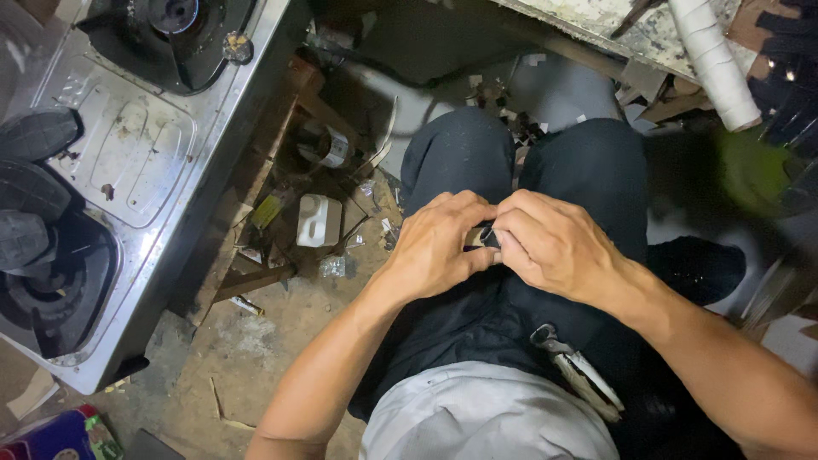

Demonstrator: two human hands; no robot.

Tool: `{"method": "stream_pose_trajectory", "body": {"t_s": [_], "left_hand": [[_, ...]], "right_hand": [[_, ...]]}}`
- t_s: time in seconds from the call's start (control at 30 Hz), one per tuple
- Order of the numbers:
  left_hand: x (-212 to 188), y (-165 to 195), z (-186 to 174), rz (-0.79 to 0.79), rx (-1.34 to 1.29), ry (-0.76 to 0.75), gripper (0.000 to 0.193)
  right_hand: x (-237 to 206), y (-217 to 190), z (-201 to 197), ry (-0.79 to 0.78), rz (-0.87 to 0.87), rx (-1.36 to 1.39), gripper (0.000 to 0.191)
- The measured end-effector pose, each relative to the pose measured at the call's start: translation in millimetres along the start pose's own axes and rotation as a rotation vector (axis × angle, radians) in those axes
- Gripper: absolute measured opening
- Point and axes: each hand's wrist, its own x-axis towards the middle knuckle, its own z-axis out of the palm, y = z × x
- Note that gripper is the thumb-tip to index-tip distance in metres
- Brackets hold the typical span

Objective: The person sits on the floor of a shoemaking workshop and trims the edge of a black shoe's sole with a small knife, then presses and hammers the sole and heel area. They insert and remove a wooden shoe last from the shoe, handle a second shoe, and continue scraping and hammering the sole edges.

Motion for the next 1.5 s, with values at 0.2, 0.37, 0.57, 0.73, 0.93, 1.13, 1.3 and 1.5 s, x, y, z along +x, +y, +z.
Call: {"method": "stream_pose_trajectory", "body": {"t_s": [0.2, 0.37, 0.57, 0.73, 0.93, 1.13, 1.3, 1.5], "left_hand": [[-0.3, -0.9, -1.3, -0.035, -0.04, -0.023, 0.048], [2.9, -3.9, 0.9, -0.038, -0.073, -0.03, 0.047], [2.4, -10.4, -1.5, -0.015, -0.183, -0.085, 0.04], [3.2, -19.1, -7.2, 0.032, -0.249, -0.176, 0.051], [2.4, -26.1, -6.3, 0.028, -0.292, -0.21, 0.055], [8.6, -42.4, -3.0, 0.096, -0.37, -0.244, 0.052], [13.9, -52.4, -1.2, 0.128, -0.404, -0.268, 0.043], [15.0, -52.0, -1.2, 0.021, -0.432, -0.262, 0.04]], "right_hand": [[-3.5, 1.8, 7.6, 0.071, 0.114, 0.027, 0.008], [-6.9, 4.0, 4.4, 0.051, 0.1, 0.076, 0.008], [-9.0, 1.1, 5.1, 0.066, 0.078, 0.078, 0.01], [-10.3, -1.4, 7.8, 0.088, 0.068, 0.07, 0.01], [-13.6, -2.7, 7.9, 0.083, 0.054, 0.092, 0.012], [-12.3, -3.9, 6.1, 0.032, -0.113, -0.003, 0.017], [-12.3, -3.8, 6.9, -0.024, -0.181, -0.193, 0.02], [-18.8, 2.3, 1.8, -0.013, -0.218, -0.134, 0.029]]}}
